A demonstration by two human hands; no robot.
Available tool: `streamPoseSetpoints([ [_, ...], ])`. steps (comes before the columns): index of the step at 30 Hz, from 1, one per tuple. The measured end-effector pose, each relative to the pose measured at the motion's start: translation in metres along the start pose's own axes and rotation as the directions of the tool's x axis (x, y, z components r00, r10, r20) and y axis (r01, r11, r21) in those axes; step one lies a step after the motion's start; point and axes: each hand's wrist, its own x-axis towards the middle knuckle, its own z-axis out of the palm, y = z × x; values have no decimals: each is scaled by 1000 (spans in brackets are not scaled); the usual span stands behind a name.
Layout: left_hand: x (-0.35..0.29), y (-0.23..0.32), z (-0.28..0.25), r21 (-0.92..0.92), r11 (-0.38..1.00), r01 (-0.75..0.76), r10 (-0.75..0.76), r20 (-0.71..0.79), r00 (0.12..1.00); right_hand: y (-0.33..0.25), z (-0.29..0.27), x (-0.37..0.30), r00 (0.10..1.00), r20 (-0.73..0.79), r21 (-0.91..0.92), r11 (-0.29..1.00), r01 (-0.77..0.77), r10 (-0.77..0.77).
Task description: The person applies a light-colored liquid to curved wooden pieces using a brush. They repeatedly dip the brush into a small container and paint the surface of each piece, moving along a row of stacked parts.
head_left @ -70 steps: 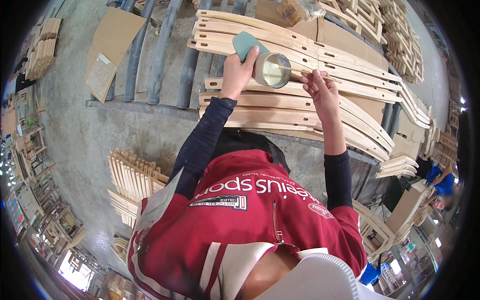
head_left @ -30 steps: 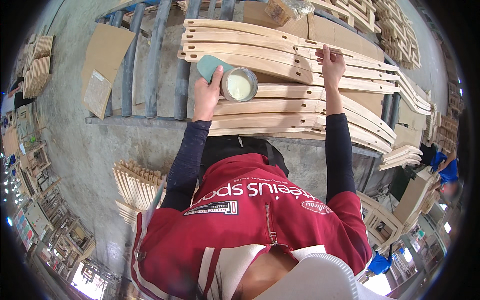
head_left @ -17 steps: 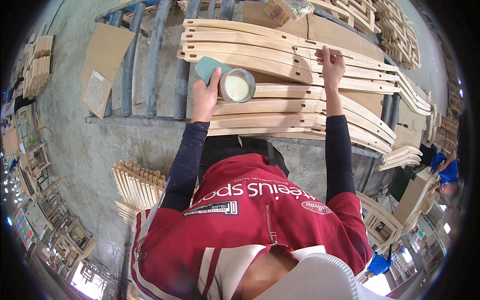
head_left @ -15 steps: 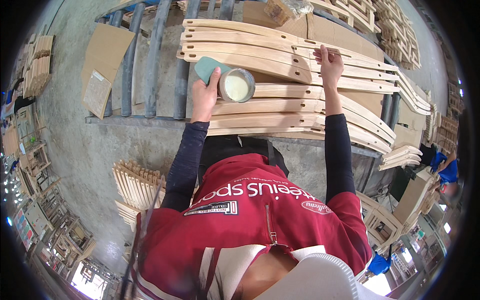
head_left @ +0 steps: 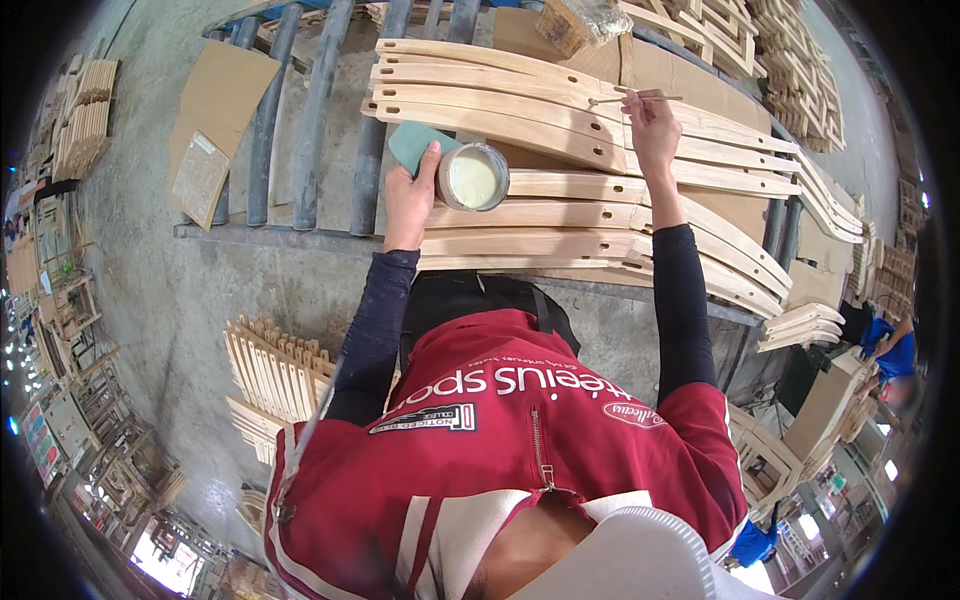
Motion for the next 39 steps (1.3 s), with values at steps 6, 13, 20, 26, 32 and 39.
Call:
streamPoseSetpoints([
  [6,-6,-1,-8,-37,999,-29,28,-26,999,-10,5,7,993,86,-176,980,94,-80],
  [13,-14,-10,-18,-44,999,29,-31,-66,997,0,5,11,994,56,-158,982,102,-94],
  [20,-28,-11,-17,-53,999,-2,-3,-89,996,-9,8,7,991,93,-164,980,110,-96],
  [26,-43,-11,-15,-55,998,-4,-1,-99,995,8,-3,5,993,42,-115,987,114,-110],
  [32,-65,-22,-16,-141,989,-37,17,-141,990,4,-35,-10,993,75,72,994,84,-90],
  [39,-103,-39,-24,-310,949,61,-115,-156,981,1,-88,-48,974,84,697,687,-208,209],
])
